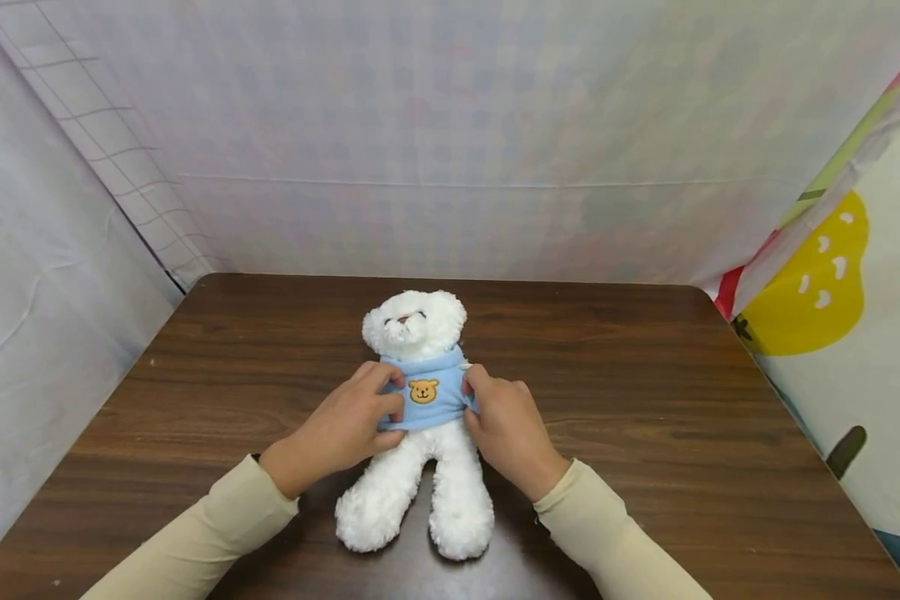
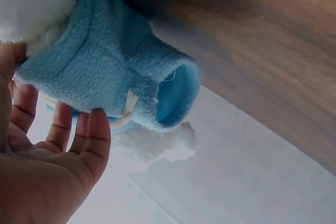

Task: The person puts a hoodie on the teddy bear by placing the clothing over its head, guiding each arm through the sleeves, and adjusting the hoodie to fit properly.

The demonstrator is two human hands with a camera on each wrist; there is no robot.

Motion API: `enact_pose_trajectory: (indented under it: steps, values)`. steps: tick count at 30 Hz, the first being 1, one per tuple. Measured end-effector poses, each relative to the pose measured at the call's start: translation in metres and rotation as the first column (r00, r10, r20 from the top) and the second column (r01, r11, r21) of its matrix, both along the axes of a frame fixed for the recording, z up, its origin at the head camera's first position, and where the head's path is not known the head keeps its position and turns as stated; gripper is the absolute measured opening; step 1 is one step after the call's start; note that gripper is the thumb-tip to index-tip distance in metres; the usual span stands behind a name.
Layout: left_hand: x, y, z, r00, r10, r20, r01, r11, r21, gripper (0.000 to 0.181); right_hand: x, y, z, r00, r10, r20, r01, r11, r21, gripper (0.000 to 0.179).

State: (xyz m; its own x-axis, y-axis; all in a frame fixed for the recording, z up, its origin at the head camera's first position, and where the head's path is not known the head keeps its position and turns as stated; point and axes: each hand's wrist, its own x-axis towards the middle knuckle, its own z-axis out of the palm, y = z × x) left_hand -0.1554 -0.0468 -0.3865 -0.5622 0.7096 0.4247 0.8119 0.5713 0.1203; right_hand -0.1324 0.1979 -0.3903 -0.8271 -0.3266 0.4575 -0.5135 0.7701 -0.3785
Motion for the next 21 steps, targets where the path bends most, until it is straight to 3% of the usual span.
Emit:
enact_pose_trajectory:
  steps: [2,4,10,13,17,21]
  values:
    - [0.0,0.0,0.001,1.0,-0.001,0.002,0.001,1.0,-0.009,0.02,0.0,-0.002,-0.001,0.999,-0.009,-0.047,0.01,1.0,0.025,0.03]
    - [-0.001,-0.001,0.001,1.0,0.002,0.007,-0.002,1.0,-0.014,0.018,0.001,-0.001,0.002,0.999,0.001,-0.041,0.0,1.0,0.008,0.029]
    - [-0.002,-0.002,0.0,1.0,-0.004,0.024,0.003,0.999,0.033,0.017,0.002,0.016,0.007,0.996,0.083,-0.018,-0.085,0.983,-0.162,0.024]
    - [-0.002,-0.001,-0.002,1.0,-0.022,0.014,0.022,0.998,0.062,0.015,-0.001,0.023,0.004,0.995,0.093,-0.04,-0.099,0.979,-0.18,0.029]
    - [-0.001,0.001,-0.001,0.999,-0.036,0.017,0.035,0.997,0.073,0.005,-0.006,0.026,-0.001,0.997,0.073,-0.037,-0.078,0.984,-0.161,0.028]
    - [0.001,0.0,0.001,0.997,-0.054,0.051,0.051,0.996,0.076,0.005,-0.007,0.027,-0.002,0.999,0.035,0.028,-0.031,0.988,-0.152,0.02]
